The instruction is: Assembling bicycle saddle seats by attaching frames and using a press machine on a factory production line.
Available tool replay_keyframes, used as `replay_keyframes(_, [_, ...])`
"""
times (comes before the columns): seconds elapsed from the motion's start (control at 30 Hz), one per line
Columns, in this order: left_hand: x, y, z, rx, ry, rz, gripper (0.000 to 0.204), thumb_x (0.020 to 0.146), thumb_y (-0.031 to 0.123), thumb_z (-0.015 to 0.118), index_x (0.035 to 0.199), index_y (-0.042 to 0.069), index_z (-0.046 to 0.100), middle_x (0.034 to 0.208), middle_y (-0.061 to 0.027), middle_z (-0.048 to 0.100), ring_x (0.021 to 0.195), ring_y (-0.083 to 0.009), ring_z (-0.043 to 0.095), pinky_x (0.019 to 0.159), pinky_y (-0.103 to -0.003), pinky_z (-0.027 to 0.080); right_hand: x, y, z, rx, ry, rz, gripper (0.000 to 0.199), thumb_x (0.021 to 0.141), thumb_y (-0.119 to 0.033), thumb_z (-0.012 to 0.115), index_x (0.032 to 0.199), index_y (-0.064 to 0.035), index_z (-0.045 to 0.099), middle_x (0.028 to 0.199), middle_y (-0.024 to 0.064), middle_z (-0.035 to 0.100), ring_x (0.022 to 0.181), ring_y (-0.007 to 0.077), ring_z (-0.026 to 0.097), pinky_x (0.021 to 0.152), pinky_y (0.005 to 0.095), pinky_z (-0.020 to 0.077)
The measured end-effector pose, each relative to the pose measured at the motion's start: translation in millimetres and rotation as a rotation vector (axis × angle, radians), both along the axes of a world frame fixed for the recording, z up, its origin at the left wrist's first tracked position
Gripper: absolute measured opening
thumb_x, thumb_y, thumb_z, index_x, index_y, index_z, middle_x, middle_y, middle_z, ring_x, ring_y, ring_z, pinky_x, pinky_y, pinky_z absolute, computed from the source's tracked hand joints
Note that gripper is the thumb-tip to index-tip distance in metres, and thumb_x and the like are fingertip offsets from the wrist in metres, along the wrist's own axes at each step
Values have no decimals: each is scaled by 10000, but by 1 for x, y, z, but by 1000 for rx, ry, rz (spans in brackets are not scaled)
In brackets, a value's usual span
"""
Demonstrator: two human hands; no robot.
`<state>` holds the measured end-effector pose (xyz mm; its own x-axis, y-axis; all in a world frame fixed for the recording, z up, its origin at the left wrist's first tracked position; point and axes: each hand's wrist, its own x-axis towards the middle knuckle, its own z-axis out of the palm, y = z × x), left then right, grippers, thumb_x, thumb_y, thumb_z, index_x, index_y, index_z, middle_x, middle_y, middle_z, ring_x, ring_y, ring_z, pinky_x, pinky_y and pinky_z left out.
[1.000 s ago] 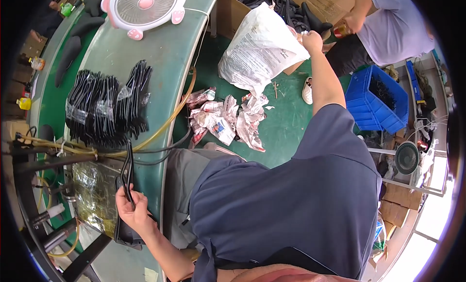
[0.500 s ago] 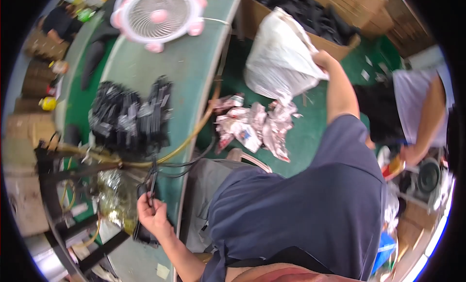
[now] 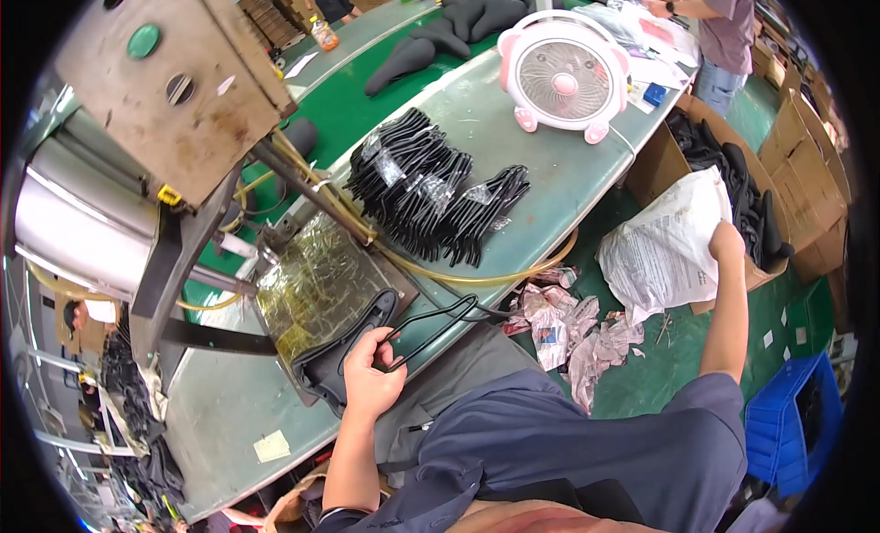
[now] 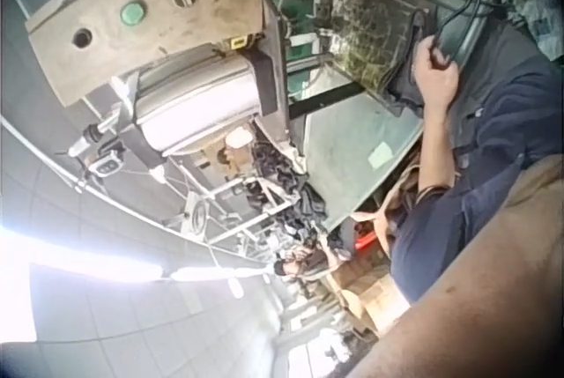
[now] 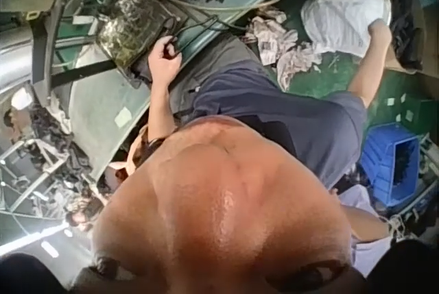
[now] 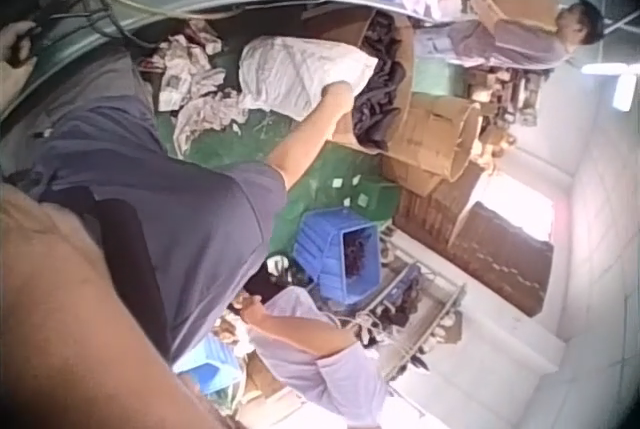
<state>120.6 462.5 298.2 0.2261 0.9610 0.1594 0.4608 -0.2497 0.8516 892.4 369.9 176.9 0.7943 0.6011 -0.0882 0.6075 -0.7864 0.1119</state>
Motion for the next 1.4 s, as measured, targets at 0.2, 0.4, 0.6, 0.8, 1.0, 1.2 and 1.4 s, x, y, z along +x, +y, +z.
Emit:
replay_keyframes(0.2, [-5,1,16,427,461,-92,480,659,-5,705,1134,63,682,838,-89,603,803,-328,617,748,-448,486,-316,112,126,781,691,879,336,949,-33,762,1281,5,731,1222,143,774,1139,241,739,1019,385,563])
replay_keyframes(0.4, [0,-7,16,527,388,-116,423,661,49,746,1069,59,636,897,-100,598,868,-337,603,770,-450,456,-540,106,136,574,796,1778,887,767,-217,935,1516,25,527,1398,202,631,1193,416,676,1007,452,560])
replay_keyframes(0.6, [-96,-13,30,511,222,-106,678,801,255,895,1379,29,621,1340,-178,669,1261,-410,621,1097,-460,490,-575,132,133,448,1068,1570,723,759,-88,887,1445,-112,662,866,46,587,725,219,594,636,357,510])
replay_keyframes(0.8, [-164,10,-37,348,142,274,468,936,219,834,1332,16,689,1310,-168,717,1198,-331,684,1049,-392,526,-625,157,133,631,974,1711,651,714,-344,997,1285,-121,777,753,23,528,636,176,543,570,332,469])
replay_keyframes(1.0, [-145,4,-78,407,-280,497,236,1116,142,602,1215,-29,731,1159,-108,778,1061,-195,708,978,-314,531,-644,157,115,635,976,1727,586,719,-385,989,1216,-133,808,749,12,583,621,171,581,563,315,508])
replay_keyframes(1.2, [-140,5,-80,427,-314,562,286,1149,126,521,1183,-58,737,1122,-119,794,1019,-184,711,957,-302,540,-653,156,111,623,902,1793,611,700,-410,989,1206,-122,802,755,11,600,622,195,604,566,325,521])
replay_keyframes(1.4, [-141,3,-82,413,-285,538,335,1171,139,461,1224,-83,705,1177,-156,781,1071,-195,707,1000,-312,536,-655,158,116,547,907,1815,606,699,-430,980,1189,-126,796,769,9,593,620,208,601,565,328,521])
